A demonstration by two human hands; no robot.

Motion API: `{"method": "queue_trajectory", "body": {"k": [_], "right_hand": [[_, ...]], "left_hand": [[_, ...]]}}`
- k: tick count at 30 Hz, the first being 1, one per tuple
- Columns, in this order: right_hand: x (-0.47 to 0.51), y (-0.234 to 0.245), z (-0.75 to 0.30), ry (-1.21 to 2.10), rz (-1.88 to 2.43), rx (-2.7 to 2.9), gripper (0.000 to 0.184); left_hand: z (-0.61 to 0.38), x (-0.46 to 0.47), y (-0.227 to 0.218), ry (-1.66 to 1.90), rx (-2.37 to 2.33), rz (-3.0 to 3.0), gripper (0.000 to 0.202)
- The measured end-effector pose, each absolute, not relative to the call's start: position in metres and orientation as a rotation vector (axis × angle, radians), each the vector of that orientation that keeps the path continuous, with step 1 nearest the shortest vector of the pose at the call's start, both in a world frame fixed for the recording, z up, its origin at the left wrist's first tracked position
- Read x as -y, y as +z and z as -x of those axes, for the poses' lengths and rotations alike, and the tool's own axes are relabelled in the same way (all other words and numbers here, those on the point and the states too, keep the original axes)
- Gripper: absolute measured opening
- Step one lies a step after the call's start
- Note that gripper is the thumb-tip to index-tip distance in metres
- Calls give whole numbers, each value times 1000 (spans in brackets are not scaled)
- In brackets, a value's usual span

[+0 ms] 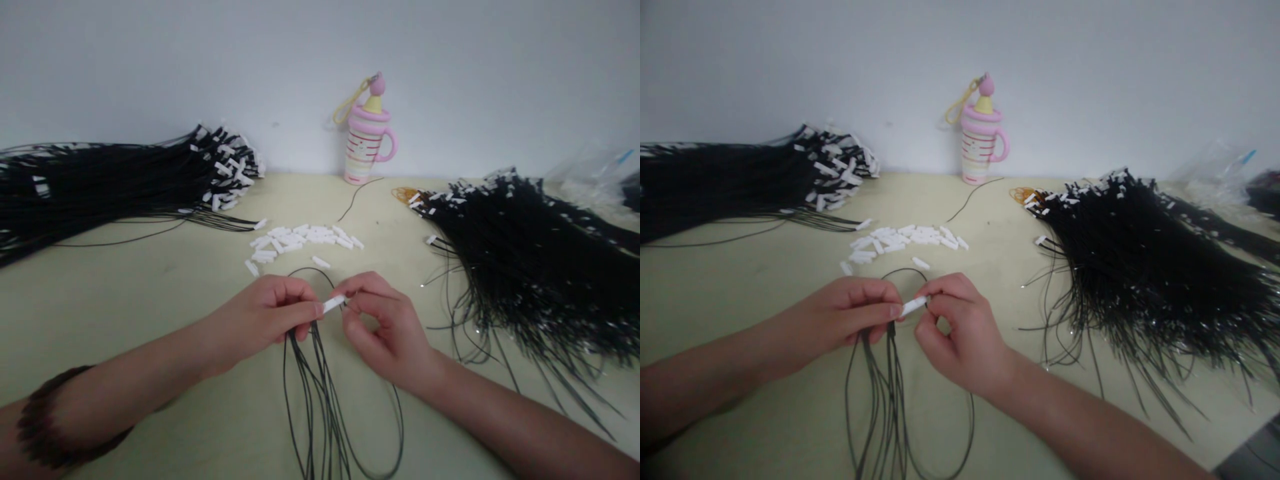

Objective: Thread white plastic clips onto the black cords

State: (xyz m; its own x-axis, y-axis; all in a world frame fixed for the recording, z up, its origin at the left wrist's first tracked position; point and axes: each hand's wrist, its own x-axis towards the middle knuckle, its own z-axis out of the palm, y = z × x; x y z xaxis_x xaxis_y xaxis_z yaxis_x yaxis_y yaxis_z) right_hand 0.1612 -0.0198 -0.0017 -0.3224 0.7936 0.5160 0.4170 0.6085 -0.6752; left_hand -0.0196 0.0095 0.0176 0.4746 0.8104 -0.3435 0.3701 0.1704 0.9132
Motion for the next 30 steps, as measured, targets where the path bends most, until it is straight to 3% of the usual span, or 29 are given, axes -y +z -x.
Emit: {"method": "queue_trajectory", "body": {"k": [4, 7, 9, 12, 18, 22, 25, 28, 30], "right_hand": [[14, 0, -171, 634, 1033, 1938, 13], [8, 1, -183, 1090, 972, 1975, 14], [5, 1, -189, 1361, 924, 1914, 16], [3, 0, -191, 1472, 942, 1783, 24], [-4, -7, -191, 1229, 1184, 1561, 25], [-4, -5, -196, 735, 1289, 1776, 36], [6, 4, -192, 353, 1241, 1961, 34], [21, 14, -182, 403, 1223, 2000, 7], [28, 16, -174, 624, 1205, 2070, 13]], "left_hand": [[23, -11, 22, 645, -1098, -1436, 22], [30, -6, 36, 765, -1004, -1488, 18], [34, 1, 48, 671, -906, -1500, 15], [36, 11, 57, 406, -785, -1544, 13], [24, 3, 33, 141, -834, -1605, 21], [19, -8, 18, 268, -1017, -1506, 21], [18, -8, 16, 321, -1054, -1489, 22], [16, -5, 16, 386, -1088, -1513, 22], [15, -3, 15, 423, -1113, -1511, 23]]}}
